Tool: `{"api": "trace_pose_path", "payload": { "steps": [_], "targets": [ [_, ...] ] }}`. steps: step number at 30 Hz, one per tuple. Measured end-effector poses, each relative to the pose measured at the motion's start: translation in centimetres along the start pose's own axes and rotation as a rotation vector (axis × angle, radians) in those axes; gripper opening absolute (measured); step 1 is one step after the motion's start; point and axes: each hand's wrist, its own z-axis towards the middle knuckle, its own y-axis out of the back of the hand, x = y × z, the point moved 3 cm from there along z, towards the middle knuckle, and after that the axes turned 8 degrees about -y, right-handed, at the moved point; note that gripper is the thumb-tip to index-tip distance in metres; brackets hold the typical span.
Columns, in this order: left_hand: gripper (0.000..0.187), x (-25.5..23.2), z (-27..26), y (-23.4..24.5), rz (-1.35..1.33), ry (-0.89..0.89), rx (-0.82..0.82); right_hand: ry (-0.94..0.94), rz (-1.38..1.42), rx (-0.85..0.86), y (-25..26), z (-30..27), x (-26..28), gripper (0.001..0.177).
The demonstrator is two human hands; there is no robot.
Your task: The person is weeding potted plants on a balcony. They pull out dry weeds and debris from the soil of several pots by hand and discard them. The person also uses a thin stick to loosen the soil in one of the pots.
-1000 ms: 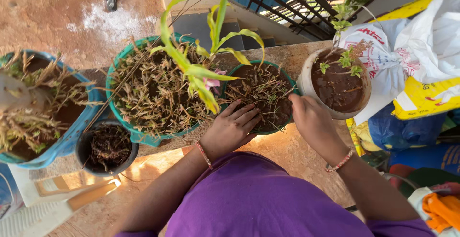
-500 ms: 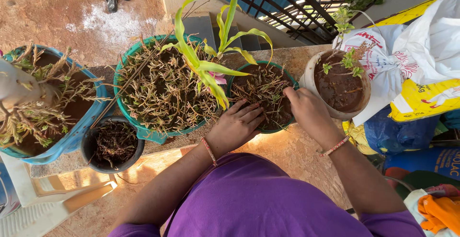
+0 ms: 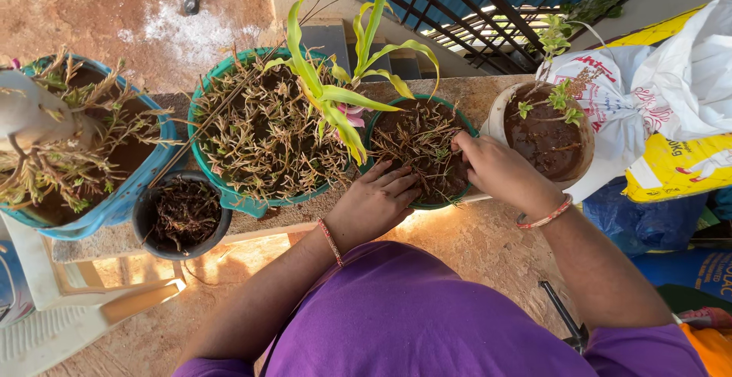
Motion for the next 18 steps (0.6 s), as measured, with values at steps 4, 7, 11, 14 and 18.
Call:
{"api": "trace_pose_path", "payload": {
  "steps": [4,7,11,14,18],
  "targets": [
    [0.034,-0.3,0.1,0.8,-0.030,0.012,-0.029,0.025,0.047,-0.003,0.3,0.0,0.2,0.050],
    [0.033,-0.3,0.4,1.7,-0.053,0.023,-0.063,0.013,0.000,-0.030,0.3,-0.3,0.3,0.050],
    [0.033,-0.5,0.6,2.8,-0.076,0.026,-0.084,0.016,0.053,-0.069,-0.1,-0.5,0.3,0.050],
    [0.033,-0.6,0.7,3.2,-0.070,0.027,-0.087,0.031,0.004,-0.102,-0.5,-0.5,0.3,0.049],
    [0.034,-0.6,0.7,3.6,-0.055,0.028,-0.087,0.033,-0.006,-0.085,-0.6,-0.1,0.0,0.048]
  ]
}}
